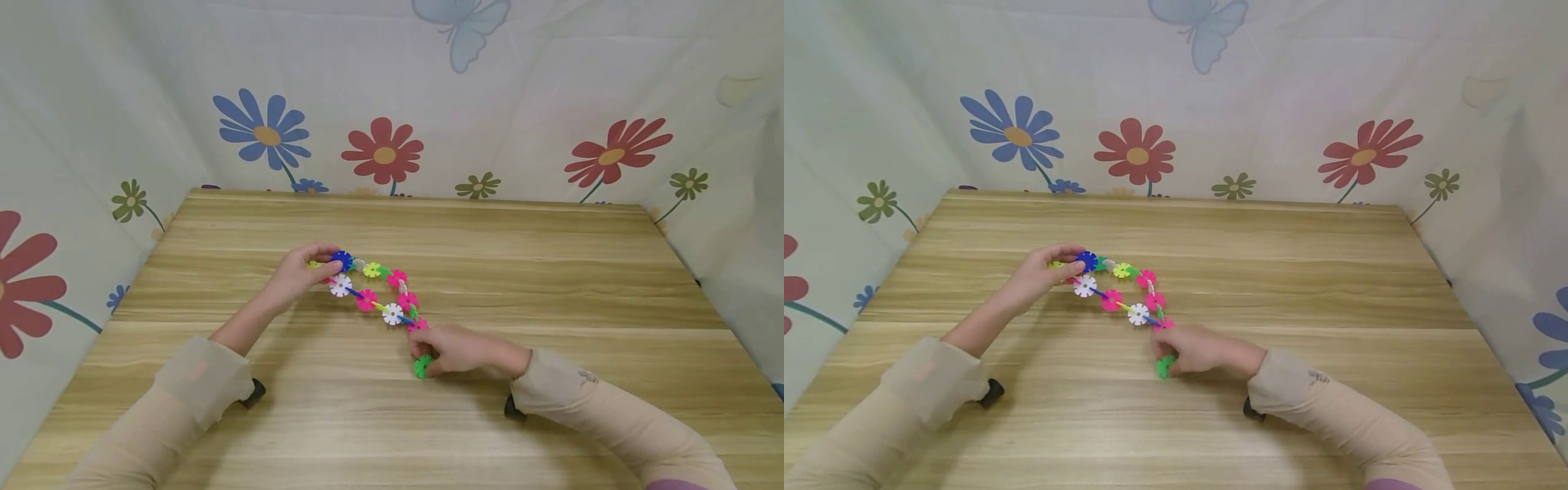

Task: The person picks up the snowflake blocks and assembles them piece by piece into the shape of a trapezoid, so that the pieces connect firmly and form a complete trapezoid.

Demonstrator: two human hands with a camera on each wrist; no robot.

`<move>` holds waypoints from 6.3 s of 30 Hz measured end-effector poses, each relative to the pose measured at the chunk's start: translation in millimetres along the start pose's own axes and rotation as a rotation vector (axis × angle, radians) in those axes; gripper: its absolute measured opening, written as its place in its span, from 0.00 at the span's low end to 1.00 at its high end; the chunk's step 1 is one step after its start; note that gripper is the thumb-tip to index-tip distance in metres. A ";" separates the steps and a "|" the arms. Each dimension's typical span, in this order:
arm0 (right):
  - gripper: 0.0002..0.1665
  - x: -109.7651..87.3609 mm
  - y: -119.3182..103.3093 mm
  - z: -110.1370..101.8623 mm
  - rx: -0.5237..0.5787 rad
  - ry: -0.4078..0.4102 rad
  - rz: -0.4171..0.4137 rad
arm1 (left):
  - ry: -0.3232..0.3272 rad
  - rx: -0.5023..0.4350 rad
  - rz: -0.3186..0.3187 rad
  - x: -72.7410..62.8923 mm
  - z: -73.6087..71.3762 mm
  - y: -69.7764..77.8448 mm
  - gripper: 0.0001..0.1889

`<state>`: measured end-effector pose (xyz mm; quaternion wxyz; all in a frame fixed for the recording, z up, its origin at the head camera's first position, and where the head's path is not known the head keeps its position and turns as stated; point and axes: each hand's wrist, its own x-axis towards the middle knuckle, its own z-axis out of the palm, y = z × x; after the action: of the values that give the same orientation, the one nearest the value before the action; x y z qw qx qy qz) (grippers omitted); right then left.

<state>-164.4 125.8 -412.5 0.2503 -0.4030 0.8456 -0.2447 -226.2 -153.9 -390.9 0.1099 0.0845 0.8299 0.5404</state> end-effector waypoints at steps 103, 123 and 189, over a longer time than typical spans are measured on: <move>0.04 53.6 -6.2 -26.0 0.054 0.824 -0.309 | -0.330 0.016 0.176 -20.5 24.7 12.9 0.20; 0.19 52.5 -0.1 -40.0 0.203 0.410 -0.028 | -0.278 0.073 0.137 -18.2 33.7 9.6 0.20; 0.19 46.2 2.4 -53.7 0.467 0.387 0.060 | -0.210 0.057 0.191 -15.7 35.4 3.7 0.28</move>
<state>-224.5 101.4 -383.9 0.1775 -0.2552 0.8099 -0.4974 -201.3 -125.4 -400.0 0.1417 0.2224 0.8170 0.5128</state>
